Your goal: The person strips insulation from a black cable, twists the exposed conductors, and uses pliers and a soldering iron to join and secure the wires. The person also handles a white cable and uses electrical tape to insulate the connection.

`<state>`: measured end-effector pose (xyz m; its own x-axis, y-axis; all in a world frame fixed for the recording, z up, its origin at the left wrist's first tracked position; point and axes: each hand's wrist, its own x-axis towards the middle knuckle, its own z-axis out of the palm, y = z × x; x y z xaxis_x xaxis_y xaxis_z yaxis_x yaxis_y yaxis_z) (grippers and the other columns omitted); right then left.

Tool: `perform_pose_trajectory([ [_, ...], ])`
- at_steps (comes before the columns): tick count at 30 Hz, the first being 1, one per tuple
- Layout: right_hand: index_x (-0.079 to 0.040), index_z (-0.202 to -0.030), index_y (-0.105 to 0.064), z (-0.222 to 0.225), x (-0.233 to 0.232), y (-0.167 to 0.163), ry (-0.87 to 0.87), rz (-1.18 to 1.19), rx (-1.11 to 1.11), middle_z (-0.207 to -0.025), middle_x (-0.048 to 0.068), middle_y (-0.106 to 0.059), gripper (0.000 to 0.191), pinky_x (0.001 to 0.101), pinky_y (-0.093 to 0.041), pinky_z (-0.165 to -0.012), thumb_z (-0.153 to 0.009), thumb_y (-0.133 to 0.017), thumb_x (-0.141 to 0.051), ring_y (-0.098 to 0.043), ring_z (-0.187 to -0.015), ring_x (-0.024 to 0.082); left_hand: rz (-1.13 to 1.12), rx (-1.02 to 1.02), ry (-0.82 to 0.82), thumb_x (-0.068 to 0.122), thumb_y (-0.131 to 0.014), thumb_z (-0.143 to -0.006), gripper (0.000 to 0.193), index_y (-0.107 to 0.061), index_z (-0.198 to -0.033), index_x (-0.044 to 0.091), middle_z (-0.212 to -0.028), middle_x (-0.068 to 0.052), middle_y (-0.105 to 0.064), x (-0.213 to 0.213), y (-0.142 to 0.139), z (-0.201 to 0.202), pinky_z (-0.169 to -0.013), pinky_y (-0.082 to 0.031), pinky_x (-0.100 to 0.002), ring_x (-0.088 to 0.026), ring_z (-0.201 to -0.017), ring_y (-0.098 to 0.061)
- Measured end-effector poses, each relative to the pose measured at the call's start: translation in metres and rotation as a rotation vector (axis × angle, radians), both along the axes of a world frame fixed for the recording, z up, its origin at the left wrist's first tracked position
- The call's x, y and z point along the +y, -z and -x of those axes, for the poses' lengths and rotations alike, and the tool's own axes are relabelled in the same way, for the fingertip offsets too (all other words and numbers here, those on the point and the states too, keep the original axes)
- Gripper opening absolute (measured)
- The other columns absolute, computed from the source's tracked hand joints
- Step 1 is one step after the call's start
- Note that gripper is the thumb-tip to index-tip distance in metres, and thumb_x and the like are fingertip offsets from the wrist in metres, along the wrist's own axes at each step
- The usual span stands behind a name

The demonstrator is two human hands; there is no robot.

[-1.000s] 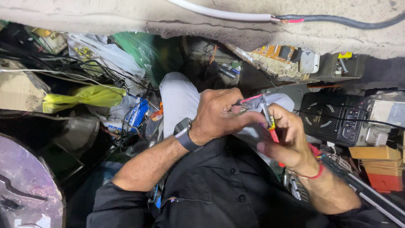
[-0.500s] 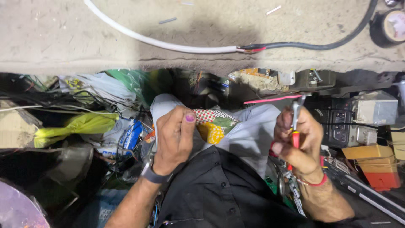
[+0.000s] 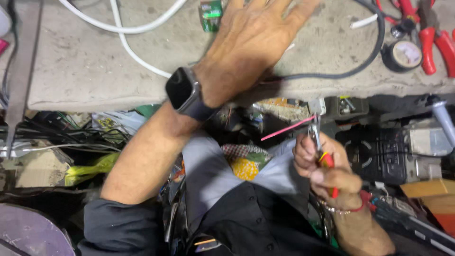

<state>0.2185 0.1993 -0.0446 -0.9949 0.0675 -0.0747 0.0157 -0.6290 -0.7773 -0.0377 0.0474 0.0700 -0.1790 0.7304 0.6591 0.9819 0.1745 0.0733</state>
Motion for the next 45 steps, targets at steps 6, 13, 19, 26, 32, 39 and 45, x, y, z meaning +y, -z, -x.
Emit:
perform_pose_trajectory([
  [6,-0.003,-0.101,-0.046,-0.009,0.015,0.000,-0.228,0.567,-0.041,-0.093,0.006,-0.043,0.045,0.0279,-0.034,-0.065,-0.066,-0.073,-0.011,-0.040,-0.077,0.014,-0.161,-0.612,0.476,0.014,-0.074,-0.094,0.043,-0.062,-0.135,0.013,-0.133,-0.007,-0.067,-0.039,0.049,-0.068,-0.110,-0.054,-0.040,-0.027,-0.124,-0.066],
  [13,-0.006,-0.098,-0.045,0.027,0.005,0.022,-0.661,0.489,-0.114,-0.090,0.007,-0.041,0.048,0.0360,-0.032,-0.066,-0.067,-0.078,-0.022,-0.038,-0.076,0.019,-0.475,-0.703,0.286,0.012,-0.067,-0.102,0.011,-0.072,-0.112,0.011,-0.118,-0.002,-0.074,-0.038,0.091,-0.117,-0.099,-0.056,-0.028,-0.018,-0.106,-0.068],
  [19,-0.001,-0.113,-0.052,0.034,-0.008,0.070,-0.554,-0.673,0.166,-0.095,0.008,-0.048,0.068,0.0299,-0.038,-0.074,-0.059,-0.085,-0.027,-0.046,-0.083,0.018,-0.455,-1.280,-0.057,0.015,-0.052,-0.110,0.027,-0.070,-0.120,-0.001,-0.093,-0.020,-0.068,-0.071,0.094,-0.127,-0.080,-0.053,-0.038,-0.029,-0.087,-0.066],
  [26,-0.002,-0.116,-0.057,0.032,-0.019,0.019,-0.235,-1.261,0.113,-0.087,0.008,-0.055,0.068,0.0360,-0.045,-0.074,-0.054,-0.081,-0.017,-0.053,-0.080,0.023,-0.357,-1.001,-0.148,0.010,-0.052,-0.106,0.022,-0.066,-0.119,-0.002,-0.106,-0.020,-0.071,-0.094,0.087,-0.142,-0.085,-0.057,-0.041,-0.036,-0.097,-0.072],
  [32,-0.003,-0.111,-0.055,0.040,-0.026,-0.020,-0.343,-1.137,0.246,-0.094,0.008,-0.055,0.059,0.0336,-0.044,-0.079,-0.059,-0.080,-0.014,-0.055,-0.088,0.022,-0.228,-1.001,-0.177,0.006,-0.057,-0.103,0.017,-0.068,-0.113,-0.003,-0.101,-0.019,-0.073,-0.094,0.084,-0.147,-0.083,-0.056,-0.042,-0.036,-0.095,-0.072],
  [39,-0.003,-0.111,-0.055,0.042,-0.026,-0.025,-0.359,-1.110,0.194,-0.094,0.008,-0.057,0.059,0.0339,-0.045,-0.080,-0.058,-0.079,-0.011,-0.058,-0.089,0.022,-0.223,-0.935,-0.121,0.008,-0.058,-0.104,0.016,-0.067,-0.113,-0.002,-0.104,-0.019,-0.072,-0.090,0.086,-0.144,-0.087,-0.056,-0.043,-0.038,-0.099,-0.071],
  [45,-0.003,-0.112,-0.057,0.042,-0.022,-0.020,-0.386,-1.114,0.197,-0.095,0.009,-0.060,0.060,0.0351,-0.046,-0.079,-0.057,-0.080,-0.011,-0.060,-0.089,0.024,-0.144,-0.924,-0.108,0.009,-0.058,-0.102,0.015,-0.068,-0.108,-0.001,-0.097,-0.019,-0.071,-0.089,0.088,-0.143,-0.079,-0.053,-0.045,-0.040,-0.091,-0.069],
])
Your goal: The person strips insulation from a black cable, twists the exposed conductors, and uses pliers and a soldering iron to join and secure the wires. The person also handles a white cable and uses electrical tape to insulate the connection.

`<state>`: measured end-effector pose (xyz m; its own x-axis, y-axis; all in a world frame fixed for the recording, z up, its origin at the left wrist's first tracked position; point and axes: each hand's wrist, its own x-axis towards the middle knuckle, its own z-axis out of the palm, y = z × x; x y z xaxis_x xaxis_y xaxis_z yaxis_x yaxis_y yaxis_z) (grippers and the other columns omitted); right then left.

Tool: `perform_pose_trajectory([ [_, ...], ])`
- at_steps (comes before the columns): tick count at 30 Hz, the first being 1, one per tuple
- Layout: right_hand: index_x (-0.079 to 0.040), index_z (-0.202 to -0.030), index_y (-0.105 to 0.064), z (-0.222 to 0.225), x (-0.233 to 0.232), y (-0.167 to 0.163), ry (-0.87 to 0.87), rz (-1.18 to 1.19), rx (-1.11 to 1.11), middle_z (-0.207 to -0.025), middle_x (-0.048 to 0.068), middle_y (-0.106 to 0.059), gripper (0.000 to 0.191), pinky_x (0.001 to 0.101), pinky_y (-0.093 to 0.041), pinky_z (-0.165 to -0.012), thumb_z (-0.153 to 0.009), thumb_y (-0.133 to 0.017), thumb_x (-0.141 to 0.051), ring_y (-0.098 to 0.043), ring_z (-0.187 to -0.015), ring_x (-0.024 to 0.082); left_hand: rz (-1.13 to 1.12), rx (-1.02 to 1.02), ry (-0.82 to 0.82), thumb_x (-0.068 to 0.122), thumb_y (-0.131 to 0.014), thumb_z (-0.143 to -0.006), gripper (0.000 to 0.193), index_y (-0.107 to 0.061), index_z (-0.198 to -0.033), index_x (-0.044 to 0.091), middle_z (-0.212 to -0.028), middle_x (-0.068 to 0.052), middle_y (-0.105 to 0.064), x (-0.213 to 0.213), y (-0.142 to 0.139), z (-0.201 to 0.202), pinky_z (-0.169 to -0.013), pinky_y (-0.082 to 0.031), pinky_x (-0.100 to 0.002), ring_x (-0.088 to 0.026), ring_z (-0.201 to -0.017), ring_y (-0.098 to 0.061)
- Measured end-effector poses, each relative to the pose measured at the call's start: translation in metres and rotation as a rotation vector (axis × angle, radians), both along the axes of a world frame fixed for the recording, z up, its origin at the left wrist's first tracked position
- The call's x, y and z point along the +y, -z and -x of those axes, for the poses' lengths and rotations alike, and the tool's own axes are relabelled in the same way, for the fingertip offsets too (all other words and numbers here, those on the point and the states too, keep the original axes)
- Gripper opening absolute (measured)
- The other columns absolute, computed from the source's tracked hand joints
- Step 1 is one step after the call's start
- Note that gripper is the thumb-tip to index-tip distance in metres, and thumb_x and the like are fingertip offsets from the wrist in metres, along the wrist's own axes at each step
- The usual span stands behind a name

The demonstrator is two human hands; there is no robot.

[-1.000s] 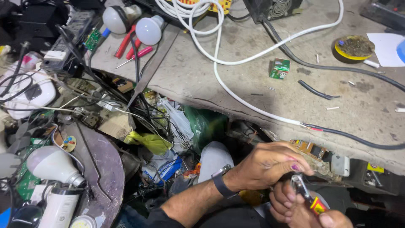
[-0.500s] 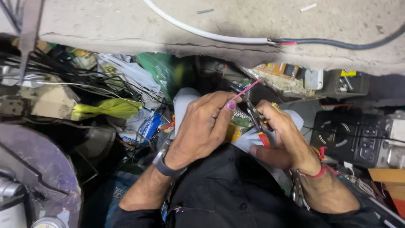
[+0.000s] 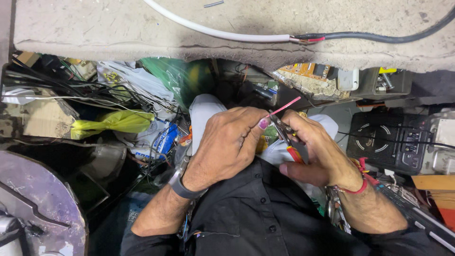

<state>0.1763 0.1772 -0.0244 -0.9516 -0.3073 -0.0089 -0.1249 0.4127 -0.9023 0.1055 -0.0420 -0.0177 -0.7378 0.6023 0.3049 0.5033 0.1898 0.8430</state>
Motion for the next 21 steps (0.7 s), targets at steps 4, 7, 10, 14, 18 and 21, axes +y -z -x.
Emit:
perform_pose_trajectory([
  [4,-0.004,-0.102,-0.059,0.000,-0.001,0.004,0.045,-0.096,-0.054,-0.081,0.009,-0.057,0.054,0.0370,-0.043,-0.068,-0.053,-0.083,-0.007,-0.056,-0.074,0.025,0.040,-0.062,0.004,0.012,-0.058,-0.101,0.016,-0.068,-0.105,0.000,-0.088,-0.017,-0.070,0.000,-0.001,0.001,-0.073,-0.052,-0.046,-0.038,-0.084,-0.069],
  [7,-0.003,-0.100,-0.058,-0.002,-0.003,0.007,0.053,-0.179,-0.006,-0.080,0.009,-0.056,0.052,0.0361,-0.044,-0.064,-0.054,-0.083,-0.005,-0.057,-0.072,0.024,0.071,-0.052,0.022,0.012,-0.057,-0.101,0.015,-0.068,-0.104,0.002,-0.087,-0.016,-0.069,-0.001,-0.002,0.002,-0.073,-0.051,-0.046,-0.038,-0.084,-0.068],
  [10,-0.004,-0.102,-0.059,-0.006,-0.005,0.014,0.079,-0.124,-0.024,-0.081,0.008,-0.056,0.051,0.0342,-0.045,-0.062,-0.055,-0.079,0.000,-0.056,-0.069,0.022,0.068,-0.035,0.047,0.011,-0.056,-0.099,0.014,-0.065,-0.104,0.002,-0.087,-0.016,-0.068,-0.003,-0.002,0.003,-0.074,-0.050,-0.047,-0.038,-0.087,-0.068],
  [14,-0.003,-0.101,-0.058,-0.007,-0.008,0.019,0.098,-0.121,-0.073,-0.080,0.008,-0.055,0.046,0.0318,-0.044,-0.063,-0.059,-0.077,0.002,-0.053,-0.070,0.018,0.110,-0.025,0.016,0.010,-0.058,-0.098,0.011,-0.062,-0.102,0.001,-0.084,-0.017,-0.064,-0.003,0.000,-0.001,-0.071,-0.047,-0.050,-0.040,-0.084,-0.064],
  [18,-0.003,-0.103,-0.061,-0.010,-0.009,0.010,0.135,0.157,-0.279,-0.087,0.001,-0.055,0.046,0.0259,-0.039,-0.071,-0.059,-0.073,0.004,-0.048,-0.081,0.011,0.006,0.108,0.010,0.009,-0.059,-0.095,0.008,-0.058,-0.095,0.001,-0.083,-0.017,-0.061,-0.003,0.007,-0.004,-0.070,-0.046,-0.049,-0.041,-0.079,-0.060],
  [21,-0.001,-0.101,-0.062,-0.023,-0.013,0.002,0.205,0.474,-0.425,-0.091,-0.001,-0.057,0.049,0.0234,-0.037,-0.078,-0.052,-0.069,0.000,-0.050,-0.087,0.011,-0.214,-0.016,0.022,0.008,-0.055,-0.097,0.016,-0.052,-0.083,0.004,-0.074,-0.014,-0.054,0.000,0.016,-0.010,-0.064,-0.043,-0.043,-0.034,-0.064,-0.056],
])
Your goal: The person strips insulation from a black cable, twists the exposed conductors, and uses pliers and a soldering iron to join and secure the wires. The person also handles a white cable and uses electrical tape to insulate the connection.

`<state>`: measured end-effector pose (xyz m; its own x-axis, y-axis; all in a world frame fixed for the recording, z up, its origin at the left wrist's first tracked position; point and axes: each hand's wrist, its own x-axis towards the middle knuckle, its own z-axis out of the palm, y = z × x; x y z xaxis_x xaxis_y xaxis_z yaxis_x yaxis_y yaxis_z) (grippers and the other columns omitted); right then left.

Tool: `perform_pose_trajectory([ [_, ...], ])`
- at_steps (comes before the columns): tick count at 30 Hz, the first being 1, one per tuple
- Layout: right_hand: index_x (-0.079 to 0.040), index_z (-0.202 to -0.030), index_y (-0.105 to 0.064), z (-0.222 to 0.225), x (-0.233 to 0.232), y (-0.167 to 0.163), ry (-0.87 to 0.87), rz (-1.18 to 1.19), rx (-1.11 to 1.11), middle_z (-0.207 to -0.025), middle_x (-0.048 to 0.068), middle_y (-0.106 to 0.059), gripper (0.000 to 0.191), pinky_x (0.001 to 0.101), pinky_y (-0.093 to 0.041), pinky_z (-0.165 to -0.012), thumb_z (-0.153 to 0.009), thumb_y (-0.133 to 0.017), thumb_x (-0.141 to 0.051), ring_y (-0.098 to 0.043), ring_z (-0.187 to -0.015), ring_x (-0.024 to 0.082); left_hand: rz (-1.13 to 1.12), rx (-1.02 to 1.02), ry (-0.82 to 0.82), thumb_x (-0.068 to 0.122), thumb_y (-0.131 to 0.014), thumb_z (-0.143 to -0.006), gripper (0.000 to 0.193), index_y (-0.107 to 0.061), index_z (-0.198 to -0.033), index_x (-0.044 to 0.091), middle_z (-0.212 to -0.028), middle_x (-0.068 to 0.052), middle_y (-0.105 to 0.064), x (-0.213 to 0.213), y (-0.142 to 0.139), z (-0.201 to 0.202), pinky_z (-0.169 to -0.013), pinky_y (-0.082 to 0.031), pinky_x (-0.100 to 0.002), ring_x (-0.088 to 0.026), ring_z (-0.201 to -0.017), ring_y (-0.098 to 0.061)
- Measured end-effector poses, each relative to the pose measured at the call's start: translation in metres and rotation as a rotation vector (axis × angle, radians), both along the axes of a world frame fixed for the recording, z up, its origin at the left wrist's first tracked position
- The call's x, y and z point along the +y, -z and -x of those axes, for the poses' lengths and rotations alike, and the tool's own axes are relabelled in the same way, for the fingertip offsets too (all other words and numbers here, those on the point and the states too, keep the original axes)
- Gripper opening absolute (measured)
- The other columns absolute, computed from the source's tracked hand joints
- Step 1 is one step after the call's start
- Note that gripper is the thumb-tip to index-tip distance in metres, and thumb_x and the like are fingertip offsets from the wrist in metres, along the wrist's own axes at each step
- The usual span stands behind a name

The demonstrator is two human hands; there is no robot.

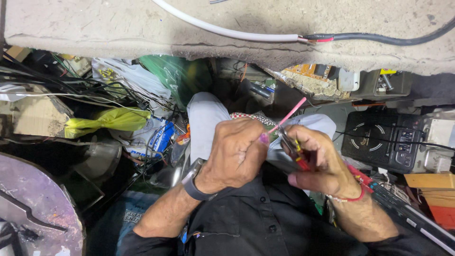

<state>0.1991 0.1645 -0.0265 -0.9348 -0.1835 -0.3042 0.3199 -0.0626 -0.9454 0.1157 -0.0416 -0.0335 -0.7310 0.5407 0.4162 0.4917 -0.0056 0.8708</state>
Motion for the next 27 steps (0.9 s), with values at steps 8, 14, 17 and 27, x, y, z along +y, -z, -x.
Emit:
perform_pose_trajectory([
  [8,0.003,-0.095,-0.059,-0.035,-0.014,0.025,0.187,0.122,-0.088,-0.085,0.002,-0.049,0.052,0.0269,-0.030,-0.069,-0.046,-0.072,-0.008,-0.042,-0.078,0.012,-0.190,-0.331,0.023,0.021,-0.050,-0.099,0.028,-0.049,-0.078,0.002,-0.068,-0.009,-0.048,0.004,0.028,-0.026,-0.059,-0.039,-0.037,-0.023,-0.058,-0.051],
  [14,0.005,-0.095,-0.054,-0.030,-0.023,0.040,0.285,0.412,-0.111,-0.087,0.006,-0.046,0.054,0.0273,-0.030,-0.066,-0.047,-0.065,-0.016,-0.039,-0.077,0.015,-0.238,-0.369,0.022,0.012,-0.051,-0.099,0.020,-0.054,-0.084,0.000,-0.073,-0.006,-0.052,0.001,0.033,-0.023,-0.060,-0.040,-0.033,-0.016,-0.064,-0.048],
  [17,0.003,-0.094,-0.049,-0.023,-0.022,0.046,0.273,0.512,-0.152,-0.090,0.007,-0.044,0.051,0.0273,-0.030,-0.065,-0.050,-0.062,-0.018,-0.038,-0.078,0.016,-0.284,-0.296,0.027,0.006,-0.050,-0.098,0.017,-0.059,-0.086,-0.002,-0.098,-0.015,-0.052,0.001,0.031,-0.015,-0.067,-0.044,-0.033,-0.018,-0.075,-0.050],
  [27,0.014,-0.126,-0.048,-0.024,-0.028,0.054,0.177,0.552,-0.212,-0.097,0.007,-0.045,0.085,0.0270,-0.037,-0.072,-0.050,-0.065,-0.020,-0.046,-0.090,0.020,-0.946,-1.075,0.304,0.013,-0.047,-0.101,0.028,-0.052,-0.079,-0.003,-0.100,-0.018,-0.057,0.003,0.049,-0.016,-0.055,-0.052,-0.033,-0.024,-0.068,-0.061],
])
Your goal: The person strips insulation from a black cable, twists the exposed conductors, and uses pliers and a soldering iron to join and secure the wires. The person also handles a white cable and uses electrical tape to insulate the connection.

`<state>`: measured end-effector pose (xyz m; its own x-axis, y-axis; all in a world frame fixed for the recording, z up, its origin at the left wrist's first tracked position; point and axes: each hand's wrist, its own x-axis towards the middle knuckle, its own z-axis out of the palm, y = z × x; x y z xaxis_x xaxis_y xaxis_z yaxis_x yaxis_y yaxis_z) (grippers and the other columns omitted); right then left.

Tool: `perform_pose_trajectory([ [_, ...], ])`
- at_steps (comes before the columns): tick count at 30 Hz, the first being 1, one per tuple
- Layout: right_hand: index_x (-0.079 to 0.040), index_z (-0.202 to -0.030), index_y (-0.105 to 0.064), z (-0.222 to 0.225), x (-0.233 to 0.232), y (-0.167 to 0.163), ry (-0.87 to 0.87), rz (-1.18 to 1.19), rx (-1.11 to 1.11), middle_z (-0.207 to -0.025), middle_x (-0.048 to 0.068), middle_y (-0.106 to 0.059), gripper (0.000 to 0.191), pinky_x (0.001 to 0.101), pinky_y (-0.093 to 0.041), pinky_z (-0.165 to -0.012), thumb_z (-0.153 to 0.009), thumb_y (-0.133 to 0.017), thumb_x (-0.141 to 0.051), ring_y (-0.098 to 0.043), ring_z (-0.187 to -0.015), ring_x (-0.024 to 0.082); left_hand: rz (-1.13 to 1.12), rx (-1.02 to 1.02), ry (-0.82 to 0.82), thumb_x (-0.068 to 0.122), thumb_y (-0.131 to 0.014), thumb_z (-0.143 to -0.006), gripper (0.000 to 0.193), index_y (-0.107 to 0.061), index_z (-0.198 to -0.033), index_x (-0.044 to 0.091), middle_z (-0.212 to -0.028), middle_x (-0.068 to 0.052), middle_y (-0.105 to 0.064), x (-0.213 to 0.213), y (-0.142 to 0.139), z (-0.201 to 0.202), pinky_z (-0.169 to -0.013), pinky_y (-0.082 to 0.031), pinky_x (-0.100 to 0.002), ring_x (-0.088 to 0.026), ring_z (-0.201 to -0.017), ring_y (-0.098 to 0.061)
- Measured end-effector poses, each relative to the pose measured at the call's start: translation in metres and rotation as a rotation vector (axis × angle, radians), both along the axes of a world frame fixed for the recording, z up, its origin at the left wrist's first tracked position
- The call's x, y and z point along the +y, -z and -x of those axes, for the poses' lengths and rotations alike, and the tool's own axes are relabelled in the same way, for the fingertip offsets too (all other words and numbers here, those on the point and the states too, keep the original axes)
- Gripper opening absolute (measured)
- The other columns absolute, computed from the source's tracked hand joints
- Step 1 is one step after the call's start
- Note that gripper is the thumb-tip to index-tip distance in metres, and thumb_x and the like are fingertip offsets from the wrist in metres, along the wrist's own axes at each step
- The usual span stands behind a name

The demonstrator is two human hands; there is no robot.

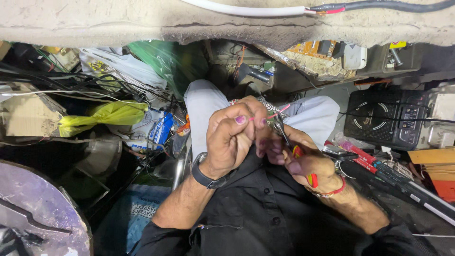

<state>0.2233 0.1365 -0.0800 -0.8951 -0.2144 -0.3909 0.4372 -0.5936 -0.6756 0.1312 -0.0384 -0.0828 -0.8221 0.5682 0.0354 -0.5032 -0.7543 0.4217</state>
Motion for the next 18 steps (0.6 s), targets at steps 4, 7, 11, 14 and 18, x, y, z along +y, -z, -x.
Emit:
perform_pose_trajectory([
  [4,0.019,-0.129,-0.052,0.002,0.003,0.001,-0.062,-0.048,0.000,-0.094,0.008,-0.046,0.090,0.0245,-0.034,-0.066,-0.050,-0.066,-0.020,-0.046,-0.085,0.018,-0.029,0.033,-0.003,0.013,-0.048,-0.103,0.030,-0.050,-0.078,-0.004,-0.098,-0.018,-0.056,-0.001,0.009,-0.001,-0.060,-0.051,-0.035,-0.024,-0.069,-0.059],
  [7,0.011,-0.128,-0.051,0.000,0.000,0.005,-0.019,-0.080,-0.062,-0.093,0.005,-0.051,0.089,0.0227,-0.036,-0.065,-0.046,-0.065,-0.020,-0.048,-0.082,0.014,-0.018,0.045,-0.001,0.014,-0.048,-0.103,0.030,-0.050,-0.078,-0.003,-0.097,-0.016,-0.055,0.002,0.013,-0.003,-0.065,-0.047,-0.034,-0.023,-0.074,-0.054],
  [11,0.008,-0.110,-0.056,-0.008,-0.008,0.013,0.029,0.040,-0.005,-0.087,0.003,-0.045,0.057,0.0245,-0.031,-0.063,-0.059,-0.070,-0.012,-0.039,-0.075,0.010,-0.132,-0.131,0.054,0.015,-0.048,-0.106,0.027,-0.048,-0.083,0.000,-0.096,-0.013,-0.053,0.005,0.014,-0.007,-0.060,-0.040,-0.029,-0.014,-0.070,-0.043],
  [14,-0.003,-0.094,-0.049,-0.019,-0.014,0.016,0.102,0.067,-0.052,-0.085,0.000,-0.042,0.040,0.0259,-0.030,-0.061,-0.060,-0.070,-0.008,-0.038,-0.072,0.010,-0.102,-0.241,0.116,0.015,-0.048,-0.110,0.028,-0.047,-0.087,0.000,-0.096,-0.012,-0.051,-0.002,0.012,-0.011,-0.053,-0.034,-0.022,-0.007,-0.064,-0.036],
  [18,-0.004,-0.089,-0.049,-0.033,-0.016,0.017,0.107,0.023,-0.051,-0.083,0.002,-0.042,0.036,0.0272,-0.030,-0.062,-0.059,-0.069,-0.006,-0.039,-0.072,0.012,-0.058,-0.253,0.154,0.012,-0.048,-0.109,0.027,-0.046,-0.085,0.001,-0.099,-0.012,-0.051,-0.014,0.008,-0.020,-0.054,-0.031,-0.022,-0.007,-0.063,-0.031],
])
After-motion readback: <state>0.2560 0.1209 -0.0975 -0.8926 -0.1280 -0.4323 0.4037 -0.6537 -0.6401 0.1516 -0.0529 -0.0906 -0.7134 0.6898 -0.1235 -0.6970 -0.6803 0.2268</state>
